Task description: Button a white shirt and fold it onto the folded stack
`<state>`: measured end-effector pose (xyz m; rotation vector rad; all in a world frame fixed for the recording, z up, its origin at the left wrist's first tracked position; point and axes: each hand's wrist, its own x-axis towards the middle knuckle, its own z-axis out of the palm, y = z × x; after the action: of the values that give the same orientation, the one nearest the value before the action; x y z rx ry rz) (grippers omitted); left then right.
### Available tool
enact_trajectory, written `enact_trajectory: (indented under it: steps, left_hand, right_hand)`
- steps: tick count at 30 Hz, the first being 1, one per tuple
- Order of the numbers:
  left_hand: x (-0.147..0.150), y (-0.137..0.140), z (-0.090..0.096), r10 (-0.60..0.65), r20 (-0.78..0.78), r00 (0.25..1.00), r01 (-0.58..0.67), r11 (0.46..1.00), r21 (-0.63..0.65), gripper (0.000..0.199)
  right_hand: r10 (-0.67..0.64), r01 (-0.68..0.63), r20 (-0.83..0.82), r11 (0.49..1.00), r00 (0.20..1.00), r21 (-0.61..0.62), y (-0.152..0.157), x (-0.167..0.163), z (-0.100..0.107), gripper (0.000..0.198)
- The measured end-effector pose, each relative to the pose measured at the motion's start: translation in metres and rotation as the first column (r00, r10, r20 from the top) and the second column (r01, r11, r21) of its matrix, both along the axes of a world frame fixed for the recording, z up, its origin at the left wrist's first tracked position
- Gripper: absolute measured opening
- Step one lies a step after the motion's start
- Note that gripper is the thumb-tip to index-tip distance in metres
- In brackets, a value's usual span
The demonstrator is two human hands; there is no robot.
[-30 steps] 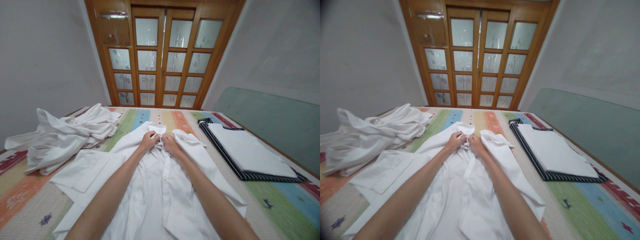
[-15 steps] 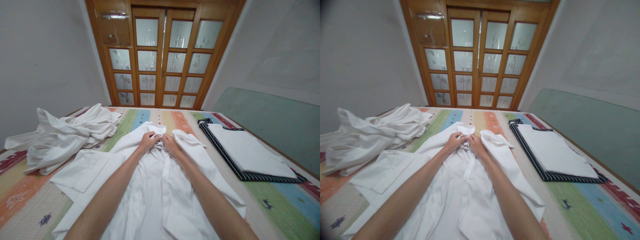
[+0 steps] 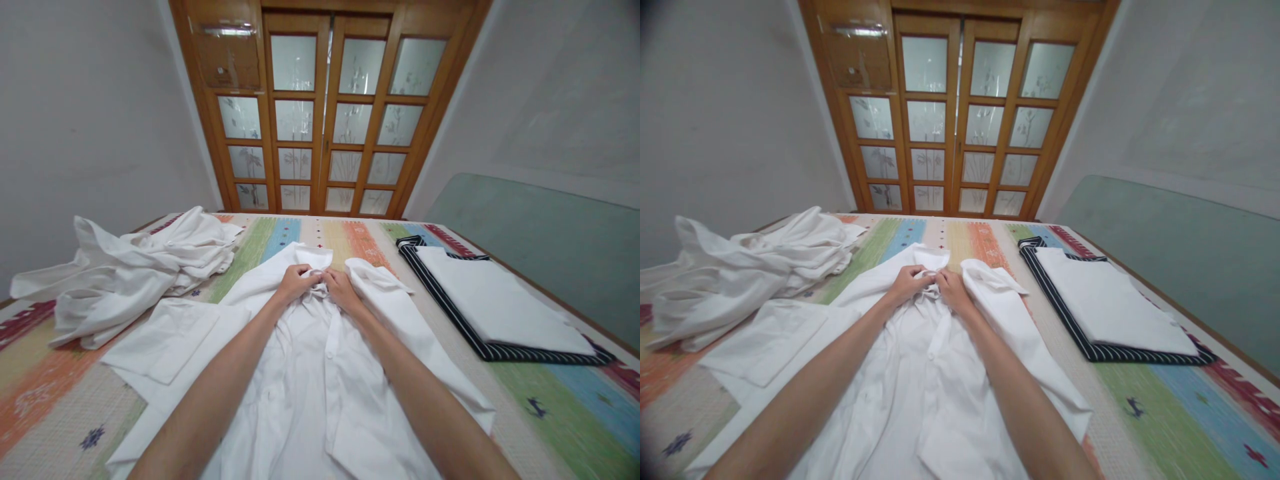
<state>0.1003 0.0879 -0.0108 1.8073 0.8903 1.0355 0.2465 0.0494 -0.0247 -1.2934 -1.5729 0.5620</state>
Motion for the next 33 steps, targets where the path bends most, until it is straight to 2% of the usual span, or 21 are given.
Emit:
enact_trajectory:
  steps: [10,13,20,26,33]
  left_hand:
    - [-0.0018,0.0063,-0.0034,-0.014,-0.026,1.0,0.016,0.998,0.068,0.029]
    - [-0.0012,0.0075,-0.0042,-0.012,-0.036,0.999,0.016,0.995,0.094,0.03]
    - [-0.0002,0.0028,-0.0022,0.003,-0.021,1.0,-0.001,0.998,0.069,0.031]
    - [-0.0014,0.0018,-0.0019,-0.015,0.004,1.0,0.015,1.0,0.017,0.032]
    - [-0.004,0.0,0.0035,-0.093,0.03,0.995,0.093,0.996,-0.014,0.029]
  right_hand:
    - [0.112,-0.122,-0.081,0.985,0.99,-0.122,-0.0003,0.0013,0.0033,0.036]
    - [0.121,-0.141,-0.138,0.979,0.983,-0.144,-0.0005,0.0005,0.0047,0.033]
    - [0.04,-0.066,-0.164,0.985,0.986,-0.157,0.0009,0.0007,0.0034,0.023]
    - [0.052,-0.074,-0.146,0.987,0.988,-0.146,0.0013,0.001,0.0043,0.026]
    - [0.046,-0.066,-0.14,0.987,0.989,-0.144,0.002,0.0009,0.0036,0.022]
